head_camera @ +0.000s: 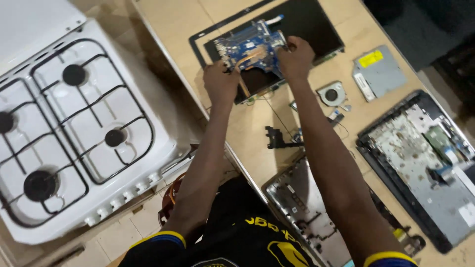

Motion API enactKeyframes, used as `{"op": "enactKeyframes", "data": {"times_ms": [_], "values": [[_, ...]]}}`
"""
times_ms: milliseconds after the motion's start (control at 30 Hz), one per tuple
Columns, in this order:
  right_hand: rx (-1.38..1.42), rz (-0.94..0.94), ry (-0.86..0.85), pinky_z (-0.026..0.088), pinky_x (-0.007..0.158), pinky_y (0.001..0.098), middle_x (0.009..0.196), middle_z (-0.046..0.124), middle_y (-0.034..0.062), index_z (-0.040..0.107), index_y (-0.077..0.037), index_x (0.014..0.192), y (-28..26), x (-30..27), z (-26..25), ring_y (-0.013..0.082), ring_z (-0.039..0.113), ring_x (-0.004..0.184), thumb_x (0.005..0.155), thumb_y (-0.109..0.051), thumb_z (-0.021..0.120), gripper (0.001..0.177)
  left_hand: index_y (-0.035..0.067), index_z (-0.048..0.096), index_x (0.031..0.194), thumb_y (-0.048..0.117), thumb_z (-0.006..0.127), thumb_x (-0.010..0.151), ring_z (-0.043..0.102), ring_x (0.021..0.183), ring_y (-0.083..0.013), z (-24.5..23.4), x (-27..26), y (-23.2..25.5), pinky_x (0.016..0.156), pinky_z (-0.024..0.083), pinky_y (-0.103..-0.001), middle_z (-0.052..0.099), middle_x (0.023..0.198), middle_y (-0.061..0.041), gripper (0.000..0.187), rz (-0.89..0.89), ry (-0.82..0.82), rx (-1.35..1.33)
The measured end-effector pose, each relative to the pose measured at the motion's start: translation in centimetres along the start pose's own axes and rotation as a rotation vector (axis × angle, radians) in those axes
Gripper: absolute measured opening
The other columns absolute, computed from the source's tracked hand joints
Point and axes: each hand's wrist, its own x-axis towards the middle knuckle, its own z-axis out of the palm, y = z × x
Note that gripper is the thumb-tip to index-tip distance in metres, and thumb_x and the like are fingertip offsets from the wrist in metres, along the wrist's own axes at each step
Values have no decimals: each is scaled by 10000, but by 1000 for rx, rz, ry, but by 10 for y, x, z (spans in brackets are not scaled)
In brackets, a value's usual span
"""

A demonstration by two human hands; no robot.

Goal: Disassembling a laptop by removing the motherboard and manipulating the screen assembly and internal cables.

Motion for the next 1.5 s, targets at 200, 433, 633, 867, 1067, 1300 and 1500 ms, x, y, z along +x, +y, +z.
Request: {"op": "enactKeyframes", "data": {"times_ms": [200,433,633,867,1067,1300,1500], "values": [[-121,-167,211,308,504,505,494,506,58,561,-158,574,40,12,32,218,537,485,702,-296,683,224,145,594,633,171,807,725,561,533,-112,30,17,-37,476,367,-435,600,521,9,233,262,121,-110],[21,-239,174,512,930,459,1090,764,149,723,-111,1132,43,-42,7,366,689,1040,660,-297,724,508,-67,645,1188,317,692,905,589,1037,-527,41,-5,-29,948,449,-569,631,1128,-378,479,395,131,339],[37,182,101,494,1065,475,1295,691,173,673,-39,1242,-39,-131,-142,310,631,1198,927,-158,686,338,111,595,1407,260,810,941,595,1138,-300,98,-91,59,862,610,-407,524,1306,-223,535,433,-92,88],[-183,283,449,458,646,430,767,671,59,626,-127,817,146,-71,-192,237,625,723,737,-244,675,150,49,423,1502,286,701,958,450,1360,-351,285,-75,129,1148,374,-451,464,1488,-199,655,669,-342,-164],[1,836,375,538,634,409,982,771,86,690,-58,1056,133,-28,-199,211,721,837,666,-313,684,466,52,451,1448,294,685,803,552,1284,-370,405,-45,166,1068,459,-449,521,1412,-209,728,713,-335,323],[448,1089,583,312,599,384,867,584,44,694,-62,1004,48,-35,-213,177,464,756,830,-100,635,187,62,600,1252,125,682,881,531,1228,-429,272,-69,202,962,508,-514,601,1267,-220,385,429,-596,36],[670,1012,654,587,569,391,818,329,69,298,-148,741,8,-33,-192,223,362,757,845,36,536,319,58,598,1241,66,576,885,538,1199,-456,258,-41,184,988,475,-563,618,1254,-222,356,478,-568,41]]}}
